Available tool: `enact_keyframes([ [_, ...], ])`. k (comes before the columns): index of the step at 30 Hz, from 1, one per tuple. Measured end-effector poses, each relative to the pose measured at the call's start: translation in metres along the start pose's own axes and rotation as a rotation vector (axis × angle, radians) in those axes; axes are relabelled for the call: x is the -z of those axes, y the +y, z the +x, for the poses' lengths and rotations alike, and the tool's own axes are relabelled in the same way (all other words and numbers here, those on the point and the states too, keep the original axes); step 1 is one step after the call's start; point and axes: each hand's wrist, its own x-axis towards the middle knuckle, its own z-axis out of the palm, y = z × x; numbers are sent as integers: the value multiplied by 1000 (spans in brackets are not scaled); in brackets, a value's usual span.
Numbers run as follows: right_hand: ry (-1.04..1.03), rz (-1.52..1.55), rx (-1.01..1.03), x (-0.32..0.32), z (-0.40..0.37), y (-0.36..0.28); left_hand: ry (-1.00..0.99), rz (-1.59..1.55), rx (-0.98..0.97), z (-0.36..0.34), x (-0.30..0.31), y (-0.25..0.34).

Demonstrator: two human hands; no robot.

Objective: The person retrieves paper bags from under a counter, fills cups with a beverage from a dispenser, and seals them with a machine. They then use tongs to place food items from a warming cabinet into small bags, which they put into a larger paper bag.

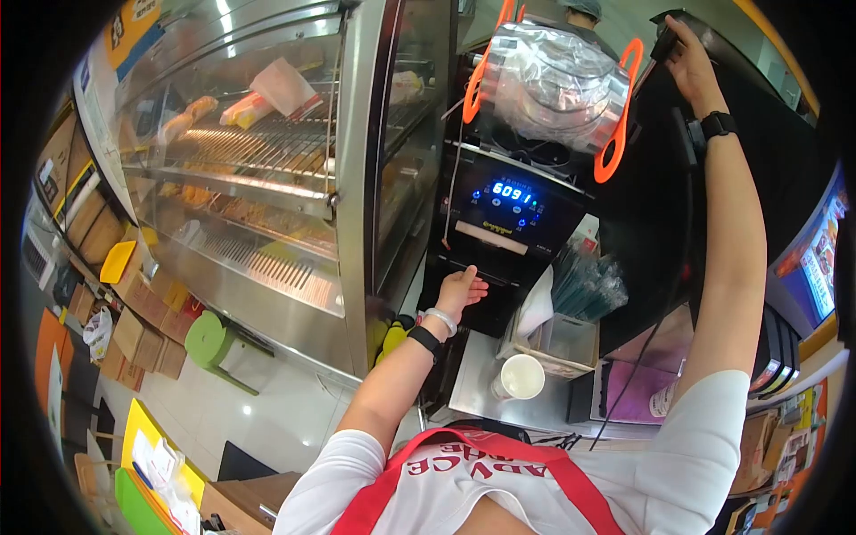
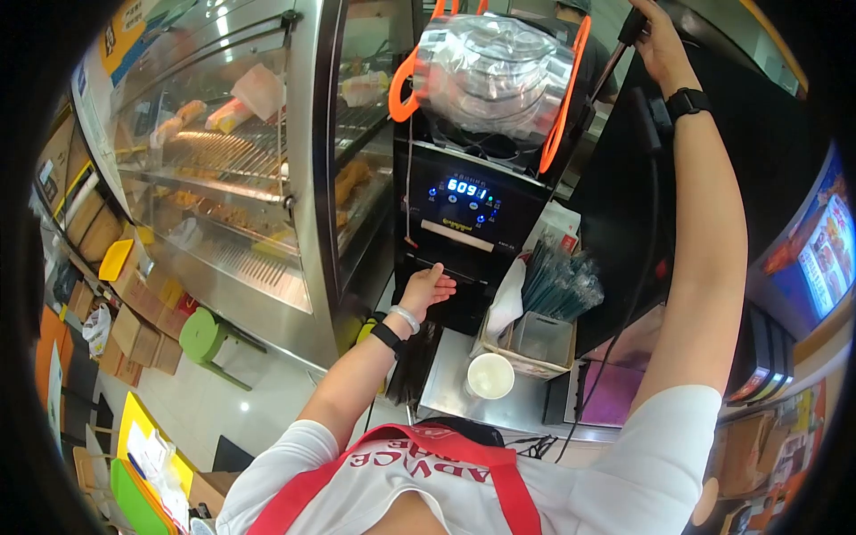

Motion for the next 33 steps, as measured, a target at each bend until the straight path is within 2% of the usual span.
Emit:
enact_keyframes([
  [2, 24, 62, -20, 13, 15, -3, 35, 6, 14, 3, -4, 0],
  [4, -582, 632, -221, 60, 62, 13, 45, 16, 32, 5, -5, -1],
  [5, -677, 569, -223, 59, 51, 8, 58, -4, 15, 4, -5, 1],
  [6, -212, 202, -53, -19, -62, -46, 72, -26, 5, 4, -4, 0],
  [8, -40, 207, 77, -39, -105, -50, 49, -70, -36, 10, 2, -4],
  [10, -461, 361, 284, -13, -129, -33, 46, -126, -55, 11, 2, -1],
  [12, -196, 182, 275, -24, -179, -33, 99, -196, -58, 12, -2, -1],
  [14, -90, 223, 489, -43, -243, -12, 104, -209, -51, 7, -6, 6],
  [15, 3, 120, 538, -50, -279, 2, 112, -183, -50, 4, -9, 8],
  [16, 8, -157, 647, -50, -310, 19, 120, -152, -48, 2, -9, 9],
  [18, -115, -171, 646, -45, -347, 41, 108, -156, -27, 10, -6, 5],
  [22, -20, -105, 632, -50, -351, 46, 133, -135, -11, 2, -6, 4],
  [26, -62, -137, 610, -48, -351, 43, 136, -113, 6, 6, -5, 7],
  [33, 28, -136, 638, -56, -357, 53, 160, -130, -30, 2, -6, 4],
])
